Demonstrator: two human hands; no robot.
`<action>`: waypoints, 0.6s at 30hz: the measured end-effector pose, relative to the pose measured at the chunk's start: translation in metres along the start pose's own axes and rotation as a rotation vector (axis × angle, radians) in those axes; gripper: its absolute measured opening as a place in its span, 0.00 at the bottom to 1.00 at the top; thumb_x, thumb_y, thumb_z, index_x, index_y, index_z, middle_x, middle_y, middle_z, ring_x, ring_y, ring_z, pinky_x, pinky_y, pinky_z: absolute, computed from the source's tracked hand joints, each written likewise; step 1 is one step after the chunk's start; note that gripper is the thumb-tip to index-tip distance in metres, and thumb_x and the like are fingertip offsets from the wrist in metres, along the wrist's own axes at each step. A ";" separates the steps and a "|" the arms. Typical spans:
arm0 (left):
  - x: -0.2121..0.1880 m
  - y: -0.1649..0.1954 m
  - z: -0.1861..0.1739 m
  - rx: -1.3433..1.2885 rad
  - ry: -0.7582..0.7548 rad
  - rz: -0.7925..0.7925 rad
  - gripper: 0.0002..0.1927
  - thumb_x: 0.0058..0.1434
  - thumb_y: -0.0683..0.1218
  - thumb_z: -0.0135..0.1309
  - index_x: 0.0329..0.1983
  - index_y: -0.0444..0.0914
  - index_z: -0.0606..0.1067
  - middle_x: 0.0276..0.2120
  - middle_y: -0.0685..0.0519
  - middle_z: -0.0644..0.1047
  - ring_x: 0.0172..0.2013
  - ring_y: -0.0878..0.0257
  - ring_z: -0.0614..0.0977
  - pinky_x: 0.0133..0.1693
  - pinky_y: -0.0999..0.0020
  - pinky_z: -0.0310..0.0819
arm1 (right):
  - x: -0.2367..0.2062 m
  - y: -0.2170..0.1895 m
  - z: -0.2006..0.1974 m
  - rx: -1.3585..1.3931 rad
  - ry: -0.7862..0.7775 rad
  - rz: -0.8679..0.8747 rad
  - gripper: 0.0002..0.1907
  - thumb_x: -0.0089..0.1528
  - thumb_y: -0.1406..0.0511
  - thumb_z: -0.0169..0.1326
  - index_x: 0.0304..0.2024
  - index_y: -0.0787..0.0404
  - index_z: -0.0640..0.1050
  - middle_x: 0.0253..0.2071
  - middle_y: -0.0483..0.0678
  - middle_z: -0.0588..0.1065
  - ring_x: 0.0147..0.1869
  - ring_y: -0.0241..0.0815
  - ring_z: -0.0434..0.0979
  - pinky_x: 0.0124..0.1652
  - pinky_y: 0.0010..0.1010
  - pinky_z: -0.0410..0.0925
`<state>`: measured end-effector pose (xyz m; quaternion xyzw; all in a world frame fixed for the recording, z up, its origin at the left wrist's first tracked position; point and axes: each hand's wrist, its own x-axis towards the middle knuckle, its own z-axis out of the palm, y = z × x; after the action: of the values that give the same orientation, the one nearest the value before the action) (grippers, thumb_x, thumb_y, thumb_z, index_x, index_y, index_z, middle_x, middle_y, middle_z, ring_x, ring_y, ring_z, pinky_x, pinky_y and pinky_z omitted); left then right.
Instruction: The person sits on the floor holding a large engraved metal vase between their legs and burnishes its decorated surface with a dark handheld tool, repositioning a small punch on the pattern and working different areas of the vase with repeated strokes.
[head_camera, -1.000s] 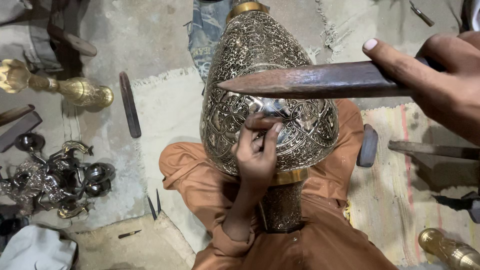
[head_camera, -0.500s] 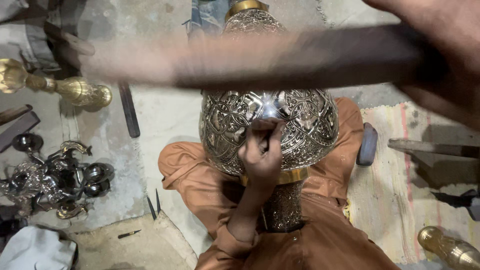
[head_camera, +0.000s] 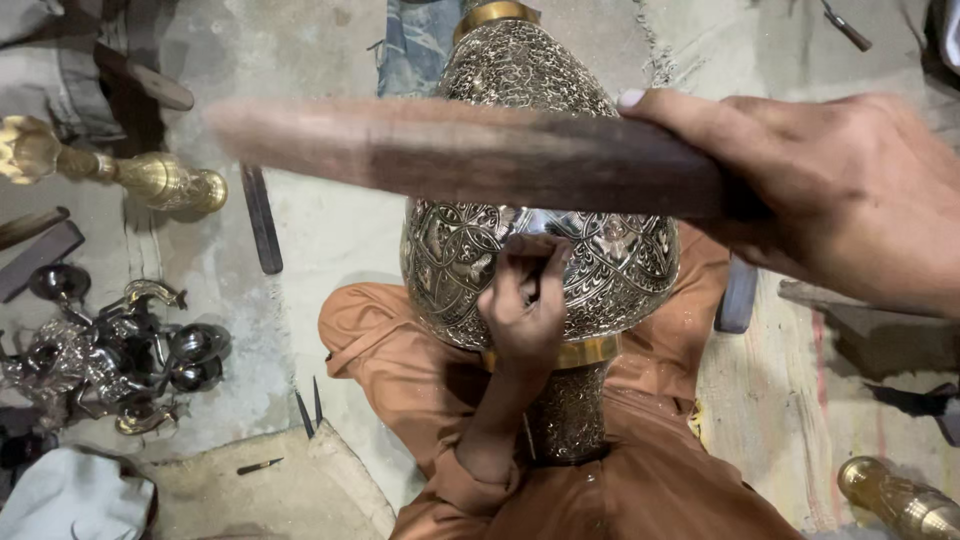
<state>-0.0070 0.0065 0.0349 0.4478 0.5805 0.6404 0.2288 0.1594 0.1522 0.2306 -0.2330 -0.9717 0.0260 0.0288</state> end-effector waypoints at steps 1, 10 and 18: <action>0.000 0.000 -0.001 -0.016 -0.011 -0.015 0.09 0.69 0.38 0.57 0.49 0.28 0.75 0.35 0.48 0.83 0.27 0.69 0.84 0.25 0.76 0.81 | -0.002 0.001 0.002 -0.270 -0.037 -0.107 0.40 0.61 0.60 0.58 0.75 0.49 0.62 0.37 0.46 0.78 0.25 0.38 0.74 0.23 0.31 0.68; 0.000 0.003 -0.004 0.039 -0.010 -0.069 0.10 0.67 0.39 0.58 0.49 0.29 0.77 0.31 0.48 0.82 0.24 0.68 0.80 0.24 0.73 0.75 | -0.016 0.022 0.009 -0.596 -0.147 -0.193 0.35 0.65 0.56 0.53 0.74 0.39 0.59 0.27 0.44 0.74 0.24 0.36 0.74 0.26 0.31 0.69; 0.005 0.005 -0.010 -0.087 -0.099 -0.169 0.06 0.70 0.40 0.54 0.47 0.32 0.75 0.32 0.50 0.83 0.26 0.69 0.82 0.26 0.75 0.79 | -0.007 0.015 0.005 -0.406 -0.282 0.011 0.35 0.66 0.58 0.54 0.75 0.41 0.59 0.35 0.44 0.80 0.13 0.32 0.68 0.14 0.28 0.63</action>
<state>-0.0172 0.0040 0.0417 0.4182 0.5758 0.6204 0.3296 0.1717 0.1621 0.2249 -0.2333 -0.9502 -0.1373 -0.1546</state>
